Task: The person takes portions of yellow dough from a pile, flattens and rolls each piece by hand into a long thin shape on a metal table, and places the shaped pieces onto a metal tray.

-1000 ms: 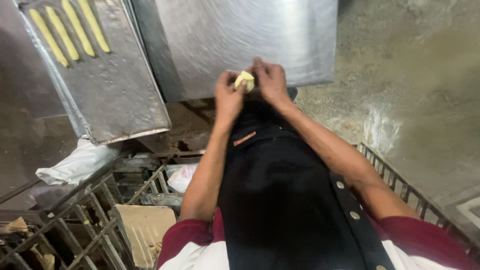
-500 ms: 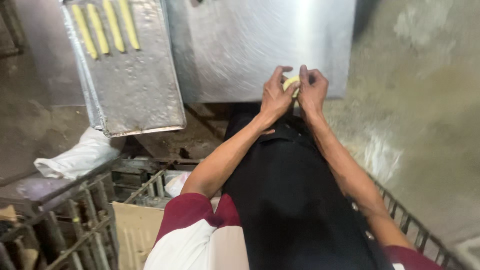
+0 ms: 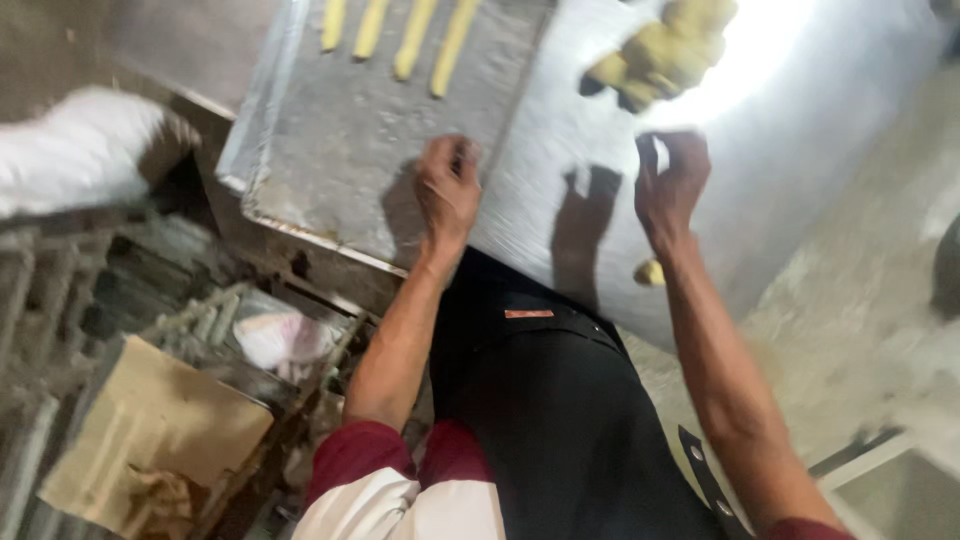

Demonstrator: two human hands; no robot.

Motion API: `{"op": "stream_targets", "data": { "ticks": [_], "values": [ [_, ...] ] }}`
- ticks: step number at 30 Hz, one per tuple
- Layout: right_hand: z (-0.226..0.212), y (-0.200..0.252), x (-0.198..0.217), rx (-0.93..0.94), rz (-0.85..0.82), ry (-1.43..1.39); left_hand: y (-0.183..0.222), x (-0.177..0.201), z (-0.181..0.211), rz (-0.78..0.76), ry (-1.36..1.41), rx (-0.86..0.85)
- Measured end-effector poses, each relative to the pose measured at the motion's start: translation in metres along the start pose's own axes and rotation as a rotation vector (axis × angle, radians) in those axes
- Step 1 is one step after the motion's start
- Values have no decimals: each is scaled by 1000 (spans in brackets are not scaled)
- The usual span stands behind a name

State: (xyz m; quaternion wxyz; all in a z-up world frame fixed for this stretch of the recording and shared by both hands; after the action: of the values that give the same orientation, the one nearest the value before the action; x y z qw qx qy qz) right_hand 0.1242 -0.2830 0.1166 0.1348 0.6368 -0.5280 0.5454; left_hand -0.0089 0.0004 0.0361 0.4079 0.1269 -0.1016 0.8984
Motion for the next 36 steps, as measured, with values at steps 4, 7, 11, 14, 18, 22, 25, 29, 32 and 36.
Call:
{"op": "stream_targets", "data": {
  "ticks": [4,7,11,14,18,22,25,29,32,36],
  "values": [
    [-73,-117,-93,329,-144,-168,-58,44,-15,176,-128,-56],
    [-131,-173,-170,522,-336,-185,-92,42,-23,191,-198,-80],
    [-151,-188,-251,558,-757,-133,-111,21,-33,135,-302,-105],
    [-132,-191,-275,573,-809,-194,-116,16,-44,119,-291,-75],
    [-111,-196,-286,659,-764,-122,-114,16,-47,153,-190,-66],
    [-106,-202,-294,334,-1018,-104,-119,13,-49,114,-231,-21],
    [-123,-207,-278,570,-870,-39,-121,25,-44,185,-166,-41],
    [-111,-204,-298,512,-828,-69,-133,46,-52,290,-247,23],
    [-107,-196,-315,431,-877,-126,-144,47,-58,263,-302,58],
    [-107,-195,-328,397,-897,-158,-140,53,-57,266,-316,-16]
  ]
}}
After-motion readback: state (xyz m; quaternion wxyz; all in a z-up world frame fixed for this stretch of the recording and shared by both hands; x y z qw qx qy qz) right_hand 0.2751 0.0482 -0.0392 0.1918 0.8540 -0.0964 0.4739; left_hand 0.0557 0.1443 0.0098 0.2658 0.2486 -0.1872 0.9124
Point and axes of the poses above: each hand's wrist, its own y-axis away from the middle knuckle, its own x-axis out of the back of the hand, z = x × y, the point moved 8 cm from there along -y, towards the middle knuckle, and after that the axes turned 6 degrees about y, right-handed, at the moved point
